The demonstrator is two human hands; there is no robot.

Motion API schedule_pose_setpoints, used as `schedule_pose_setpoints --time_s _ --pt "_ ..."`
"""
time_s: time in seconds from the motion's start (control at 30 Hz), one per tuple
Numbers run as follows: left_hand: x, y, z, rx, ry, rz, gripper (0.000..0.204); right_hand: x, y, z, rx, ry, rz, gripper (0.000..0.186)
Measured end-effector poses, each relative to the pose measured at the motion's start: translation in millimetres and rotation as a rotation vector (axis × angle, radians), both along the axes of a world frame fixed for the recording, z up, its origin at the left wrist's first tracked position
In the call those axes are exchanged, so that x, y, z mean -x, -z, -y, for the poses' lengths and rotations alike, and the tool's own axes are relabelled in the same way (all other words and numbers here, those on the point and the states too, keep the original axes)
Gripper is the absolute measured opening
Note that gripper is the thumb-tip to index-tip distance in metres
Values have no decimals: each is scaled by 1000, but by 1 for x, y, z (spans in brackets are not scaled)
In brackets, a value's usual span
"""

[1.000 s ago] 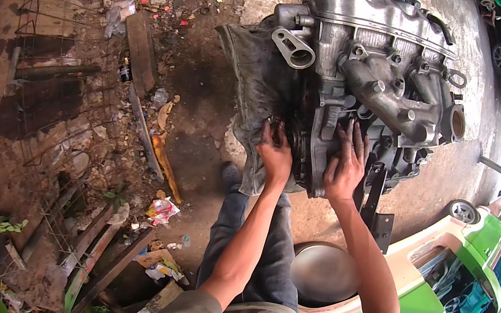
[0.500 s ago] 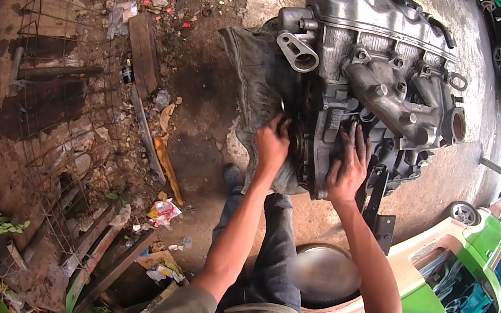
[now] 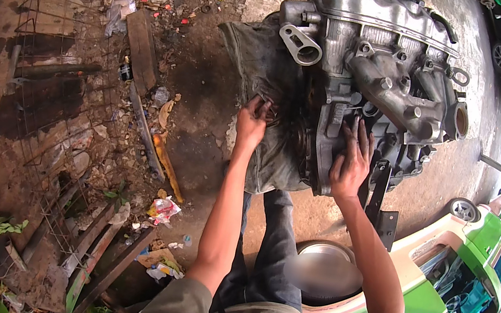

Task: The person uses a wrench to loosen and remove bolts from a car engine resting on a cloth on the ground. They repeatedly reach for bolts, turn them, and place them on a nearby cardboard box. The person continues to remove additional bolts from the engine throughout the clip.

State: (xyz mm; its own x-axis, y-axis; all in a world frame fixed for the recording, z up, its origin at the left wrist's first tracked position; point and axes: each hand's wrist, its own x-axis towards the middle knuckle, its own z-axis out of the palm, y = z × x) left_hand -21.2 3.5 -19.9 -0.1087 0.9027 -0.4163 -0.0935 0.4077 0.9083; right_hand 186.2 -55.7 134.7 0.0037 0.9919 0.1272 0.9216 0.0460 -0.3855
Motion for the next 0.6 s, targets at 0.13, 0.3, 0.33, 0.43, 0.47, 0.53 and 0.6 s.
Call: schedule_pose_setpoints --time_s 0.13,0.3,0.33,0.43,0.47,0.53,0.6 --pt "-10 -1 25 -94 -59 -107 14 1 0 0 -1 7 -3 66" --pt "-34 -9 38 26 -117 -10 13 1 0 0 -5 6 -3 65" --pt "-36 -11 40 -43 -69 -159 15 1 0 0 -6 3 -7 65" --pt "-51 -22 47 -5 -153 -242 17 0 -1 0 -6 1 -9 65" --pt "-54 -27 50 -87 -157 -259 17 0 -1 0 -5 0 -8 65" --pt "-57 -35 53 -87 -163 -254 17 1 -1 0 3 9 -11 65" --pt "-59 -42 53 -112 -165 -277 17 1 -2 0 8 13 -13 66"
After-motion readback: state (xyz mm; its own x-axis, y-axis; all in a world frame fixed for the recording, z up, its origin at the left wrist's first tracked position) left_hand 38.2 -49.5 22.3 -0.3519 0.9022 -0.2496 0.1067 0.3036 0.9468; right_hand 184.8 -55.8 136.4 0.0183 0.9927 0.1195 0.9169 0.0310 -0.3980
